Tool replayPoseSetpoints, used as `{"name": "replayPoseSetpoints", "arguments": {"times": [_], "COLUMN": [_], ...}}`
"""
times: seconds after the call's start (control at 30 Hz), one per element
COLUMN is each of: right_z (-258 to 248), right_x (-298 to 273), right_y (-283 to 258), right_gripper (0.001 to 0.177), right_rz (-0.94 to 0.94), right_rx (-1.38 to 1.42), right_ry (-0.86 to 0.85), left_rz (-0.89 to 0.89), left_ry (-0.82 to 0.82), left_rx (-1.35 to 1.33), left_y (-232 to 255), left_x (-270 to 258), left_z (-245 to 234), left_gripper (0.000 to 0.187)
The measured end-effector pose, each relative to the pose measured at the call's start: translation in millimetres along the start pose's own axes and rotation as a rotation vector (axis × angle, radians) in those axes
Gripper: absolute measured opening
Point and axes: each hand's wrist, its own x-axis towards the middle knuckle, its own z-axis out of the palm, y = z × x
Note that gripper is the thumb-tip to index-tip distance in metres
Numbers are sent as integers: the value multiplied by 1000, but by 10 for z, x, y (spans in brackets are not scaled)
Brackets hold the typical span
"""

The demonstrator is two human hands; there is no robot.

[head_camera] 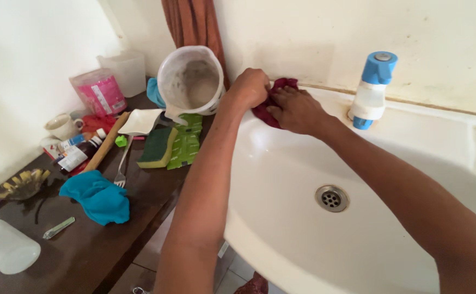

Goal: The person cleans a bathroom sink and faucet by hand using a red cloth, wiping the interior bowl, the drain, the faucet neck, and the surrounding vanity surface.

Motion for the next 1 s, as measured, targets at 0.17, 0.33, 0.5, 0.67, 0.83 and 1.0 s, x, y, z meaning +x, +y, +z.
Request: {"name": "replayPoseSetpoints", "arguments": {"times": [0.17,0.33,0.5,0.67,0.83,1.0], "right_z": [-355,-432,-201,-169,-197,-111], "right_x": [-2,47,26,-19,26,8], "right_y": [-248,-394,-297,-295,-589,-735], "right_gripper": [36,37,39,37,35,32], "right_rz": [125,293,44,-39,83,-99], "right_rx": [174,155,-140,-284,115,290], "right_ry": [-184,-366,-143,-110,-149,45], "left_rz": [-47,-327,-10,-9,-216,-246], "left_ry": [-87,-325,-22,-50,-135,-161], "left_rx": [84,2,31,94,261,342], "left_y": [243,243,56,2,65,139], "left_x": [-116,-169,-15,8,-55,-218], "left_z": [-273,-424,18,94,-239,-352], "left_gripper": [22,19,26,25,24,28]}}
